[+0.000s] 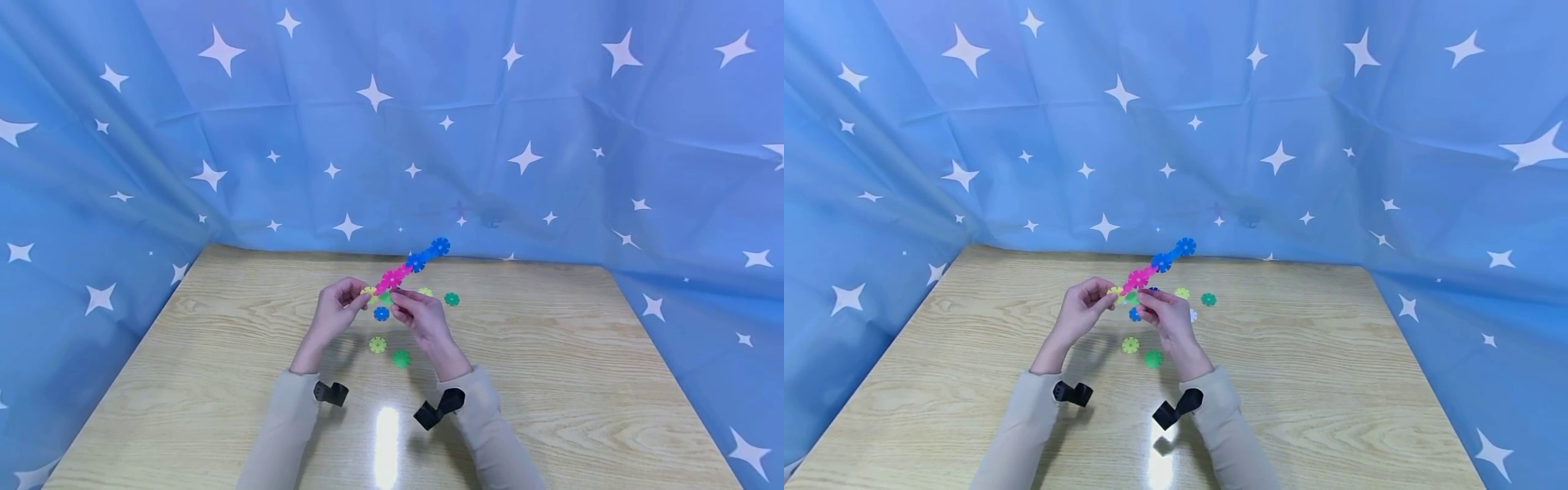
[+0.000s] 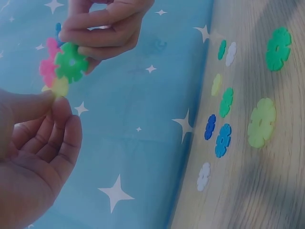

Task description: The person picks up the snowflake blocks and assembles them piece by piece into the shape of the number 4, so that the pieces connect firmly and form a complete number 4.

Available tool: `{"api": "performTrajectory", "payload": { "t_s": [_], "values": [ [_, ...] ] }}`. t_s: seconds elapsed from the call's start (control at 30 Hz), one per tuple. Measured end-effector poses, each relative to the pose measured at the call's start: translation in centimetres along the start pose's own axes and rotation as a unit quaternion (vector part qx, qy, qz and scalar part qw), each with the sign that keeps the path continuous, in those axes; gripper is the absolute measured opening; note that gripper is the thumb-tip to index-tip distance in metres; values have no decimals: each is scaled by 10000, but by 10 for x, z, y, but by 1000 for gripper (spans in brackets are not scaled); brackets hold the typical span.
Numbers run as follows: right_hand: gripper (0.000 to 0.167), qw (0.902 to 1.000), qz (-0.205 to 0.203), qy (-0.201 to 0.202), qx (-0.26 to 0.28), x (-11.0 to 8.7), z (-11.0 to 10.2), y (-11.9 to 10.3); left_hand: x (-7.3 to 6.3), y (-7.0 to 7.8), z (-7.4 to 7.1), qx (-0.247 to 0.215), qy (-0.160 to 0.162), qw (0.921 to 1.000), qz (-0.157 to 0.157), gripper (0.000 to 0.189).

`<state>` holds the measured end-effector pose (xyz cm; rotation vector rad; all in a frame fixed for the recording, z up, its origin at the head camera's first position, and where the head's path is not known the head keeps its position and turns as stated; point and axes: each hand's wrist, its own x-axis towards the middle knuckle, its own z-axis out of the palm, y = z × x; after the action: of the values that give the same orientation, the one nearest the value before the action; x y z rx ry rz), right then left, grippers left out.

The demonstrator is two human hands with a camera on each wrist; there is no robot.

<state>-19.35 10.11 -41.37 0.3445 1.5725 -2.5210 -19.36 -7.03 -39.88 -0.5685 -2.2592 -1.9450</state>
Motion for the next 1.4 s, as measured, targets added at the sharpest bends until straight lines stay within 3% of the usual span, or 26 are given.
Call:
{"api": "performTrajectory", "payload": {
  "t_s": [0.13, 0.3, 0.43, 0.73, 0.87, 1.0, 1.13, 1.23, 1.4],
  "values": [
    [10, 10000, 42, -9, 14, 2, 0, 2, -1, 0, 0, 6, -15, 10000, -65, 7],
    [12, 9987, 20, -242, 439, 3, 0, 11, -1, -1, 1, -58, 144, 9997, -168, 8],
    [14, 9965, -235, -395, 702, 2, 2, 20, -1, -1, 2, -141, 252, 9994, -207, 8],
    [25, 9917, -918, 256, 862, 0, 12, 38, -1, 0, 7, -169, 412, 9989, -124, 7],
    [27, 9837, -1171, 503, 1270, -1, 17, 43, -1, 1, 13, -35, 418, 9991, -43, 6],
    [18, 9743, -1357, 571, 1704, 0, 20, 45, -1, 0, 19, -57, 586, 9982, 72, 6],
    [5, 9676, -1286, 653, 2073, -1, 23, 46, 0, -9, 24, -274, 882, 9957, 97, 6],
    [6, 9641, -1217, 665, 2266, -1, 24, 45, 3, -19, 24, -332, 1022, 9942, 69, 5],
    [10, 9652, -1151, 570, 2277, -1, 23, 43, 1, -4, 21, -151, 937, 9955, 10, 5]
  ]
}}
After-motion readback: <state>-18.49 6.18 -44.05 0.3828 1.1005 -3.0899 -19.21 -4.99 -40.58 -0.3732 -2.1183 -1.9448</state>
